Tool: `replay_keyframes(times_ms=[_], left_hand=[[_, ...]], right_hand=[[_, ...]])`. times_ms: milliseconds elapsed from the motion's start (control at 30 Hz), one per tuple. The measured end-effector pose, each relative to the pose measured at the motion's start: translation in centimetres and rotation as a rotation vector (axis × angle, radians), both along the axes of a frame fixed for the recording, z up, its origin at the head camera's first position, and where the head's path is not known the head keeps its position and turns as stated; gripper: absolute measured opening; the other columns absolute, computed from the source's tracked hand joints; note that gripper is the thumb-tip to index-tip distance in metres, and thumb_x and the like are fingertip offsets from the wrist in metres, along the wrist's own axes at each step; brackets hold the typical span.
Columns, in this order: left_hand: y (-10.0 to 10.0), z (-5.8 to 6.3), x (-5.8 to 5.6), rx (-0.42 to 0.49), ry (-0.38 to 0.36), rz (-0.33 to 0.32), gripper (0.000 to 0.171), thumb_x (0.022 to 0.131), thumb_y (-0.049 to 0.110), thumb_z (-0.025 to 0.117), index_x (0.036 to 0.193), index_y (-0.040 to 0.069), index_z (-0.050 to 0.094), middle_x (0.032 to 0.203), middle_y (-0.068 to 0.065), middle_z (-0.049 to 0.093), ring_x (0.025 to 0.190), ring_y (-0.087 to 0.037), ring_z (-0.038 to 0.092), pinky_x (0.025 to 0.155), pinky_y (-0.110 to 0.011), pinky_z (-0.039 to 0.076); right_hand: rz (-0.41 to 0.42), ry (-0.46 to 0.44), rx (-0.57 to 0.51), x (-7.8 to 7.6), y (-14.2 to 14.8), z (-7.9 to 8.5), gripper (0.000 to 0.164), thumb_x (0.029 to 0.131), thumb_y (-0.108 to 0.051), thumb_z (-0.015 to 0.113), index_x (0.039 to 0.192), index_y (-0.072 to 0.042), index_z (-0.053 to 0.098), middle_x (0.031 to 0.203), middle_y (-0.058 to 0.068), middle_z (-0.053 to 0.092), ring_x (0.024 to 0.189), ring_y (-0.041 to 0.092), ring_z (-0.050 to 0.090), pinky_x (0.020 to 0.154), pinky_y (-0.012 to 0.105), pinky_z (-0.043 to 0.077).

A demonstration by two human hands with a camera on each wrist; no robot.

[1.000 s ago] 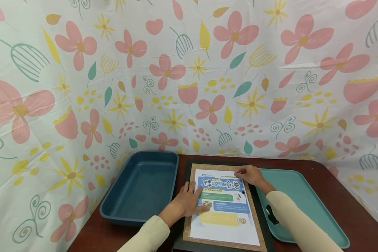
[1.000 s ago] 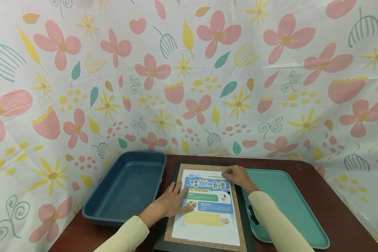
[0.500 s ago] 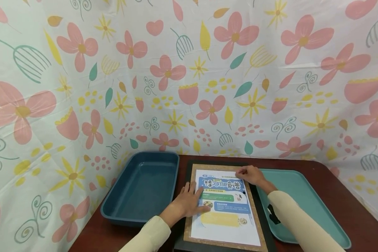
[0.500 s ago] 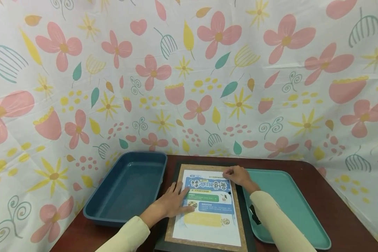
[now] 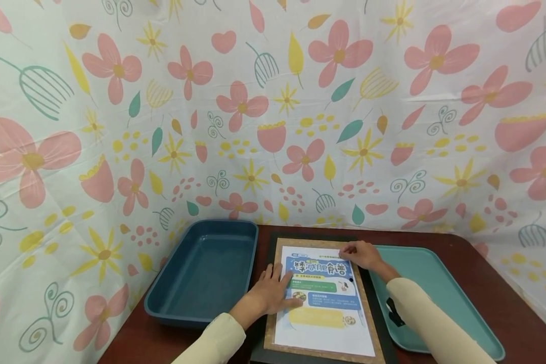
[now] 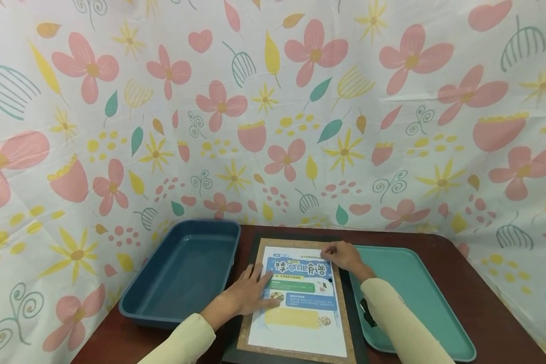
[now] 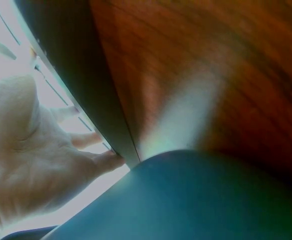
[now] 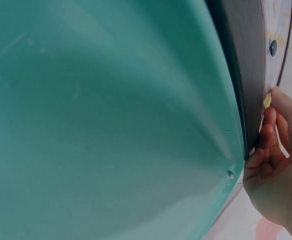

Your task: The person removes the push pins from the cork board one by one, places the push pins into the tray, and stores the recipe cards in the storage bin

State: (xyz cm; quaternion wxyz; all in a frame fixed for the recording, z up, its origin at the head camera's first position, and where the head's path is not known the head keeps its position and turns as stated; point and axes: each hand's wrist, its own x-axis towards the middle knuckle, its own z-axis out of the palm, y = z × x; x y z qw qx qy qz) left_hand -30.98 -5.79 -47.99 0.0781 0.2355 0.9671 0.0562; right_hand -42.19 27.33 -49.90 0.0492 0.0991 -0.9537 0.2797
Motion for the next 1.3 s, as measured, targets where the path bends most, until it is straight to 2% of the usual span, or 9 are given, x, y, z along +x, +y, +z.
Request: replay_keyframes(times_ms=[333, 667, 967, 1300], left_hand=[[0.0, -0.1, 0.1, -0.010, 0.013, 0.005, 0.093, 0.094, 0.077, 0.049, 0.166, 0.021, 0.030, 0.172, -0.016, 0.017, 0.157, -0.040, 0.017, 0.123, -0.052, 0.027], [0.0, -0.3, -0.1, -0.014, 0.030, -0.005, 0.092, 0.095, 0.077, 0.049, 0.165, 0.021, 0.031, 0.171, -0.016, 0.019, 0.157, -0.040, 0.018, 0.123, -0.051, 0.028], [-0.2, -0.2, -0.1, -0.009, 0.005, -0.012, 0.091, 0.097, 0.075, 0.050, 0.166, 0.020, 0.028, 0.172, -0.016, 0.015, 0.158, -0.040, 0.015, 0.123, -0.052, 0.026], [-0.1, -0.2, 0.1, -0.017, 0.041, -0.025, 0.092, 0.096, 0.075, 0.050, 0.165, 0.019, 0.031, 0.171, -0.016, 0.018, 0.157, -0.040, 0.018, 0.122, -0.052, 0.029]], right_hand=[[-0.007, 0.026, -0.023, -0.5, 0.2, -0.7, 0.015, 0.094, -0.025, 0.078, 0.097, -0.010, 0.079, 0.090, 0.001, 0.073, 0.079, 0.017, 0.063, 0.076, 0.040, 0.055], [0.009, 0.063, -0.054, 0.1, 0.2, -0.1, 0.014, 0.094, -0.021, 0.078, 0.097, -0.007, 0.079, 0.090, 0.003, 0.074, 0.081, 0.018, 0.066, 0.076, 0.041, 0.056], [0.031, 0.099, -0.071, 0.4, 0.6, 0.4, 0.011, 0.095, -0.016, 0.077, 0.096, -0.005, 0.079, 0.088, 0.005, 0.076, 0.078, 0.018, 0.068, 0.071, 0.036, 0.056], [0.015, 0.129, -0.045, 0.7, 1.9, 0.5, 0.014, 0.094, -0.016, 0.078, 0.097, -0.002, 0.079, 0.090, 0.010, 0.076, 0.081, 0.024, 0.070, 0.073, 0.044, 0.059]])
